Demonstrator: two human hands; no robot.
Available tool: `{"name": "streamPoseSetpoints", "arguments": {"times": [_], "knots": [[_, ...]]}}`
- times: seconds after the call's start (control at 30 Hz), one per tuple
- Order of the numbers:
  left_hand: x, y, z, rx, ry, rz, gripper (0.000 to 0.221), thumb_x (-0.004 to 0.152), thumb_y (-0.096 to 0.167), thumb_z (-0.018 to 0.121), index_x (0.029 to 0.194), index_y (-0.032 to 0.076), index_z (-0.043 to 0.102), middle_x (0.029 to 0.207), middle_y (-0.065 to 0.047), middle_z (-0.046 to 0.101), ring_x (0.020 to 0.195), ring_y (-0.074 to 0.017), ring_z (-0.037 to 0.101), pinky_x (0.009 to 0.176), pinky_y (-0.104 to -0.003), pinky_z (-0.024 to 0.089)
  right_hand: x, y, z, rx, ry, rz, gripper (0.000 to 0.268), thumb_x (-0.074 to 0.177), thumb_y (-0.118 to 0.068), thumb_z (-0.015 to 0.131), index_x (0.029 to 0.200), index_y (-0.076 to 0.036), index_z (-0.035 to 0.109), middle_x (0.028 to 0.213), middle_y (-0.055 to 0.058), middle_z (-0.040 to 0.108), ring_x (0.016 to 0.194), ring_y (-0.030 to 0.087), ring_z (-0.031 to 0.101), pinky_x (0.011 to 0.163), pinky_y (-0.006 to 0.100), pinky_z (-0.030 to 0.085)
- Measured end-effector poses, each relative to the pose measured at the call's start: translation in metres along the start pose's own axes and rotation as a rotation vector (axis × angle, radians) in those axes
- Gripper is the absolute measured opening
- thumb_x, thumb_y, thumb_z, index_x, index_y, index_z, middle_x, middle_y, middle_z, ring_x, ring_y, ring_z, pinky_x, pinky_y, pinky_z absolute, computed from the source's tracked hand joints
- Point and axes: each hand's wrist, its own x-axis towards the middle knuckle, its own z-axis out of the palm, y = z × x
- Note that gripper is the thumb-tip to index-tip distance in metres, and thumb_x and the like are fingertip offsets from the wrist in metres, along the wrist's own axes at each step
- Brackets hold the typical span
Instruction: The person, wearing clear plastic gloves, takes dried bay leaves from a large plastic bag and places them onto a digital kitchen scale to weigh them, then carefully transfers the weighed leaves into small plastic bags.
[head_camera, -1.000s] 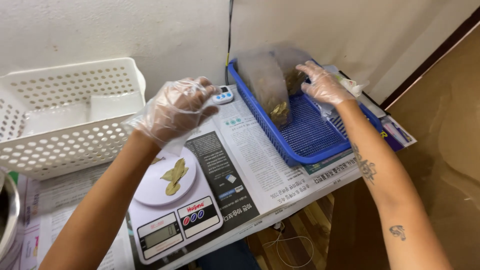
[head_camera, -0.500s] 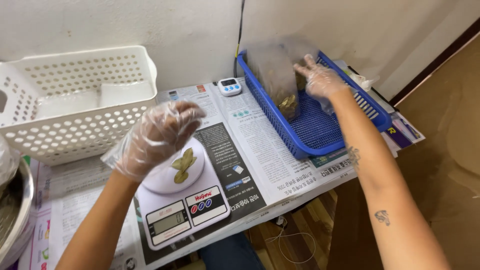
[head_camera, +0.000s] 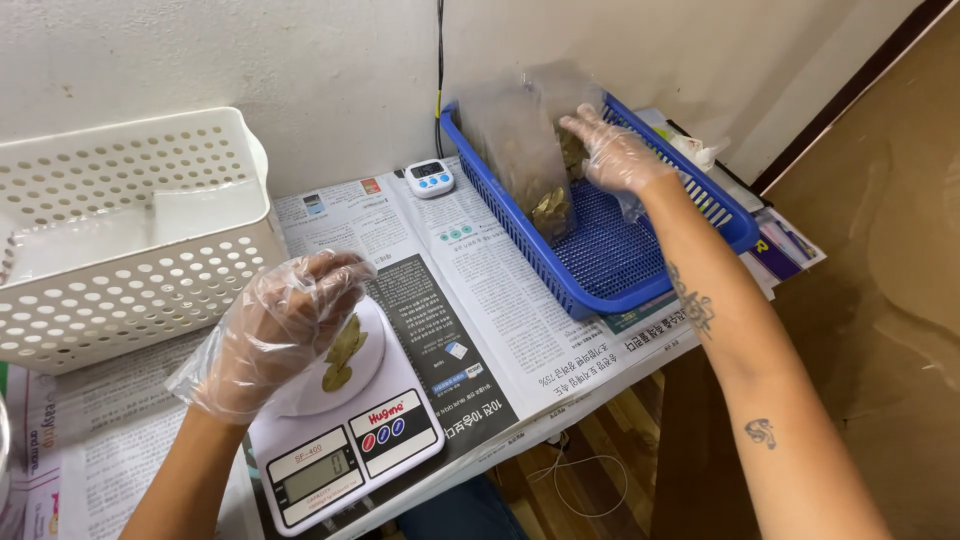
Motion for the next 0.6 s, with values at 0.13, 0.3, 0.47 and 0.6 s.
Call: {"name": "streamPoseSetpoints", "arguments": {"times": [0.13, 0.3, 0.47, 0.6], "knots": [[-0.011, -0.01, -0.004, -0.116, 0.144, 0.139, 0.018, 0.099, 0.008, 0.064, 0.117, 0.007, 0.068, 0.117, -0.015, 0.069, 0.09, -0.0288, 0.072, 0.08, -0.039, 0.06, 0.009, 0.035, 0.015, 0.065, 0.049, -0.059, 0.076, 0.088, -0.009, 0.065, 0.157, -0.022, 0.036, 0.169, 0.013, 0.021, 0.151, 0.035, 0.028, 0.12, 0.042, 0.026], [-0.029, -0.015, -0.012, -0.077, 0.128, 0.097, 0.019, 0.098, 0.005, 0.063, 0.116, 0.008, 0.067, 0.119, -0.011, 0.069, 0.086, -0.0294, 0.07, 0.074, -0.04, 0.055, -0.016, 0.017, -0.014, 0.1, 0.31, -0.144, 0.051, 0.093, -0.009, 0.059, 0.143, -0.011, 0.052, 0.147, 0.022, 0.045, 0.127, 0.047, 0.051, 0.107, 0.053, 0.04], [-0.055, -0.03, -0.018, -0.026, 0.151, 0.057, 0.023, 0.095, 0.001, 0.064, 0.117, 0.006, 0.067, 0.118, -0.013, 0.069, 0.093, -0.0301, 0.07, 0.079, -0.039, 0.057, -0.061, -0.044, -0.042, 0.119, 0.8, -0.396, 0.022, 0.099, -0.005, 0.068, 0.119, -0.006, 0.076, 0.111, 0.015, 0.075, 0.101, 0.034, 0.068, 0.091, 0.043, 0.05], [-0.072, -0.039, -0.02, -0.133, 0.101, -0.139, 0.025, 0.098, 0.007, 0.062, 0.123, 0.009, 0.066, 0.121, -0.008, 0.069, 0.094, -0.0212, 0.07, 0.085, -0.03, 0.058, -0.145, -0.149, -0.067, 0.643, 0.804, -0.461, 0.014, 0.117, 0.003, 0.06, 0.104, 0.001, 0.063, 0.092, 0.009, 0.063, 0.082, 0.019, 0.059, 0.079, 0.032, 0.049]]}}
